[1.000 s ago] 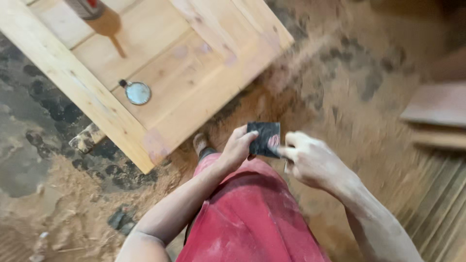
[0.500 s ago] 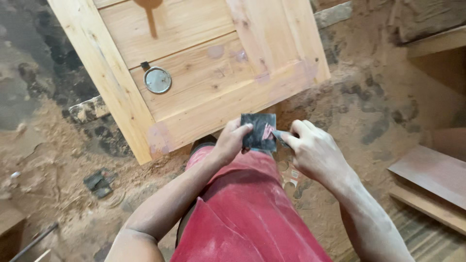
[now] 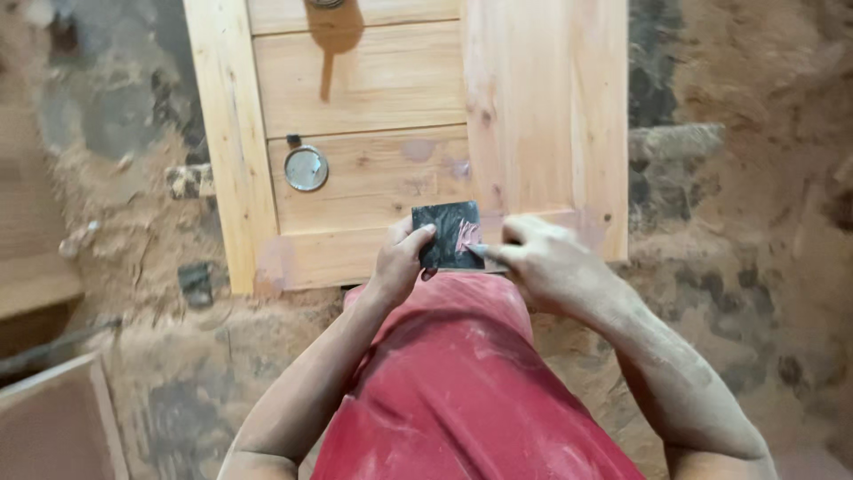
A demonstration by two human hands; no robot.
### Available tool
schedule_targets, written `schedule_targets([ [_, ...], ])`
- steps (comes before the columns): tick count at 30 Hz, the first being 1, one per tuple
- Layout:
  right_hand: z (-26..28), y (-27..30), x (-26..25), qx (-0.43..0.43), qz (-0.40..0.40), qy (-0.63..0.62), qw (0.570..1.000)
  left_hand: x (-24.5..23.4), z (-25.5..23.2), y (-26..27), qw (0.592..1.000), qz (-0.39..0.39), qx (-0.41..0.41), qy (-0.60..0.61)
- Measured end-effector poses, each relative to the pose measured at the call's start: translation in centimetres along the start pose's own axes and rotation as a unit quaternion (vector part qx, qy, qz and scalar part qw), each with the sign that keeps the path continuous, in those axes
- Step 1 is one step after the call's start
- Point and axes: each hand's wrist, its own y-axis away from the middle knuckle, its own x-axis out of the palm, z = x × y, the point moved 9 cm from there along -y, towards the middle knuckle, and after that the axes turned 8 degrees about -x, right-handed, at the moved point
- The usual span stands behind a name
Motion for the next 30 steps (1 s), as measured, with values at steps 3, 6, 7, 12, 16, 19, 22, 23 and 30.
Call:
schedule_targets([
  [3,-1.7,-0.9,-0.2,-0.042,0.011,-0.022,0.999,0.1,-0.4,-0.4,0.999,-0.048,0.012,0.0],
  [6,-3.4,-2.1,1.0,-0.058,0.069,-0.004,0.996,-0.2,-0.6,-0.5,0.996,-0.087,0.018,0.005],
  [7,-4.0,-2.5,1.7,-0.057,0.096,0.013,0.994,-0.4,-0.5,-0.7,0.995,-0.092,0.015,0.02],
  [12,-5.7,-4.3,2.8,-0.078,0.056,-0.106,0.99,-2.1,-0.4,-1.9,0.99,-0.131,-0.001,0.058],
  [16,-9.8,-5.8,2.0,0.0,-0.04,-0.155,0.987,-3.2,0.4,-4.8,0.973,-0.116,-0.068,0.186],
  [19,-8.4,-6.7,2.2,-0.089,-0.063,-0.031,0.994,-3.8,1.5,-7.5,0.95,-0.091,-0.124,0.271],
  [22,-8.4,-7.9,3.4,-0.102,-0.013,0.033,0.994,-4.9,2.6,-10.7,0.933,-0.041,-0.149,0.324],
  [23,-8.7,-8.4,3.9,-0.107,0.021,0.046,0.993,-5.3,2.9,-11.3,0.935,-0.027,-0.158,0.317],
  [30,-14.7,-11.8,3.8,0.013,0.025,-0.001,1.0,-13.3,-1.6,-16.5,0.969,-0.104,-0.072,0.214],
])
